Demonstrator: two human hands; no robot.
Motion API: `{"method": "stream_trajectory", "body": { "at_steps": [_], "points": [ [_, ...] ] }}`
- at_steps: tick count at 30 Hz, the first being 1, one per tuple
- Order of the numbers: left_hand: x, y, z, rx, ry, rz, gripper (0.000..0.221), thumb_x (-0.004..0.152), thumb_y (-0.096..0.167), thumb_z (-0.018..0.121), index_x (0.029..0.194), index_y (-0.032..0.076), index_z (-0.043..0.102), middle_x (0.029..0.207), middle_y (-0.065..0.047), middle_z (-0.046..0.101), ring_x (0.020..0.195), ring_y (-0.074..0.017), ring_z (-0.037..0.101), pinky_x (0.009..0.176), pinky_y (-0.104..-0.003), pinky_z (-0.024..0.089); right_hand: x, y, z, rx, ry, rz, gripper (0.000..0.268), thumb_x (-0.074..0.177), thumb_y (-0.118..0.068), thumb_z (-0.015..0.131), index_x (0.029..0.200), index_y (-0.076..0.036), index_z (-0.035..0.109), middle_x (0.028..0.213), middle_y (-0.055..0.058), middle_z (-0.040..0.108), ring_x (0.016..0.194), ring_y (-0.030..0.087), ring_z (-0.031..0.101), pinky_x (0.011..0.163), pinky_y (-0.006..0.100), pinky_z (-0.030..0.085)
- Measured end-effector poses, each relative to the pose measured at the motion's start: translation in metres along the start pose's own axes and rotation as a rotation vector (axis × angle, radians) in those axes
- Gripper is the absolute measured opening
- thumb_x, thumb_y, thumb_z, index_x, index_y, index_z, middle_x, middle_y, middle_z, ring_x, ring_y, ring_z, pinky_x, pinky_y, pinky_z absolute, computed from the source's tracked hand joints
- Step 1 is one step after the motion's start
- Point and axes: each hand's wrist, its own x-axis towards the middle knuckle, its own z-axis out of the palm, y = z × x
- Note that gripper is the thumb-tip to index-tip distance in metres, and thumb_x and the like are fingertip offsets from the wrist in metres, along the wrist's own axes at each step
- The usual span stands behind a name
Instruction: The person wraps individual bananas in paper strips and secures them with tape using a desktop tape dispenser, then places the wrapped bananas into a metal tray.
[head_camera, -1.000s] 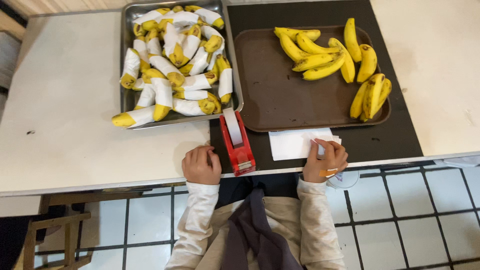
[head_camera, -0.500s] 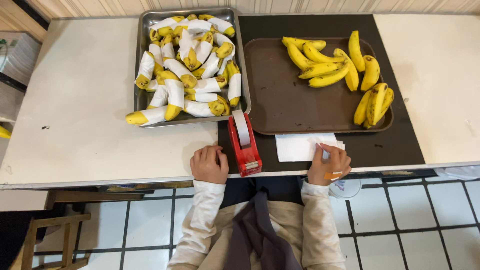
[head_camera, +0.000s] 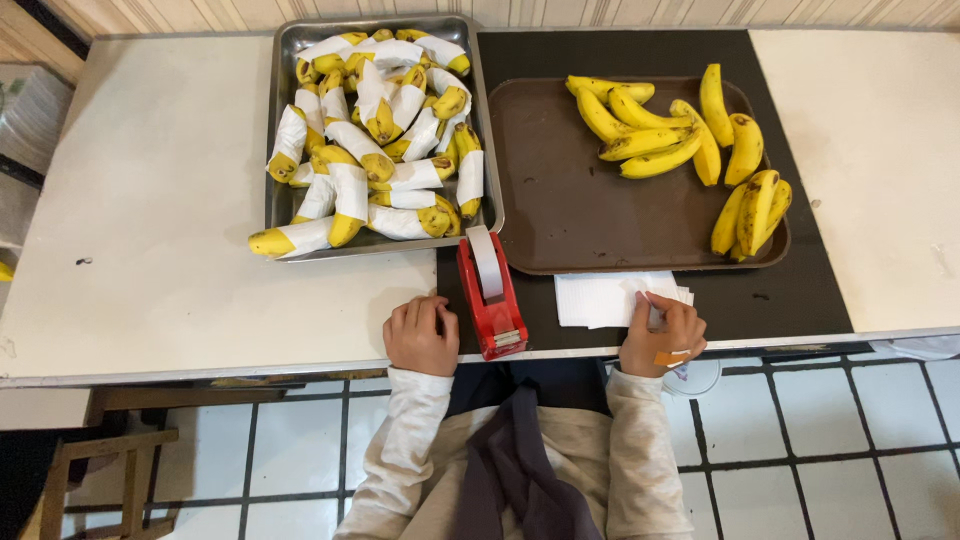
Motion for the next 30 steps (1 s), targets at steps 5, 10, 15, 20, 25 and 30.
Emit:
{"method": "stream_trajectory", "body": {
  "at_steps": [5, 10, 15, 20, 25, 30],
  "points": [
    [0.002, 0.002, -0.004, -0.008, -0.024, 0.025, 0.008, 0.075, 0.012, 0.061, 0.078, 0.02, 0.062, 0.071, 0.004, 0.059, 0.079, -0.018, 0.059, 0.072, -0.032, 0.045, 0.002, -0.003, -0.002, 0.0, -0.004, -0.02, 0.017, 0.069, -0.012, 0.083, 0.073, -0.015, 0.067, 0.072, -0.001, 0.057, 0.07, 0.021, 0.052, 0.079, 0.036, 0.035],
    [0.001, 0.001, -0.001, -0.008, -0.019, 0.049, 0.008, 0.075, 0.013, 0.06, 0.078, 0.02, 0.061, 0.072, 0.004, 0.059, 0.079, -0.0171, 0.058, 0.072, -0.031, 0.044, -0.002, 0.009, 0.002, -0.037, -0.001, -0.047, 0.018, 0.069, -0.015, 0.084, 0.073, -0.017, 0.066, 0.071, -0.003, 0.057, 0.068, 0.019, 0.052, 0.077, 0.035, 0.038],
    [0.003, 0.002, -0.003, 0.007, 0.025, 0.069, 0.008, 0.072, 0.016, 0.061, 0.077, 0.023, 0.06, 0.072, 0.005, 0.057, 0.077, -0.0161, 0.058, 0.07, -0.03, 0.045, -0.002, 0.011, 0.002, -0.04, 0.003, -0.115, 0.019, 0.07, -0.017, 0.085, 0.076, -0.018, 0.067, 0.072, -0.004, 0.058, 0.068, 0.019, 0.052, 0.079, 0.034, 0.037],
    [0.0, -0.001, 0.004, 0.025, 0.051, 0.046, 0.009, 0.07, 0.017, 0.061, 0.076, 0.023, 0.06, 0.072, 0.006, 0.057, 0.076, -0.0158, 0.058, 0.069, -0.031, 0.045, -0.005, 0.021, 0.001, -0.041, 0.003, -0.161, 0.018, 0.073, -0.018, 0.084, 0.077, -0.017, 0.067, 0.073, -0.002, 0.058, 0.068, 0.021, 0.052, 0.079, 0.036, 0.037],
    [-0.001, -0.002, 0.006, 0.041, 0.1, 0.027, 0.007, 0.071, 0.018, 0.06, 0.075, 0.024, 0.06, 0.071, 0.007, 0.056, 0.075, -0.0156, 0.057, 0.068, -0.03, 0.046, -0.01, 0.044, 0.011, -0.059, 0.005, -0.192, 0.019, 0.073, -0.024, 0.085, 0.078, -0.02, 0.067, 0.073, -0.004, 0.057, 0.067, 0.021, 0.053, 0.081, 0.035, 0.039],
    [0.001, 0.001, 0.002, 0.004, 0.077, 0.005, 0.007, 0.072, 0.015, 0.06, 0.075, 0.021, 0.061, 0.07, 0.005, 0.057, 0.075, -0.0163, 0.058, 0.067, -0.03, 0.046, -0.011, 0.049, 0.013, -0.077, 0.012, -0.177, 0.018, 0.073, -0.022, 0.084, 0.078, -0.019, 0.067, 0.073, -0.003, 0.057, 0.067, 0.022, 0.054, 0.079, 0.035, 0.039]
  ]
}}
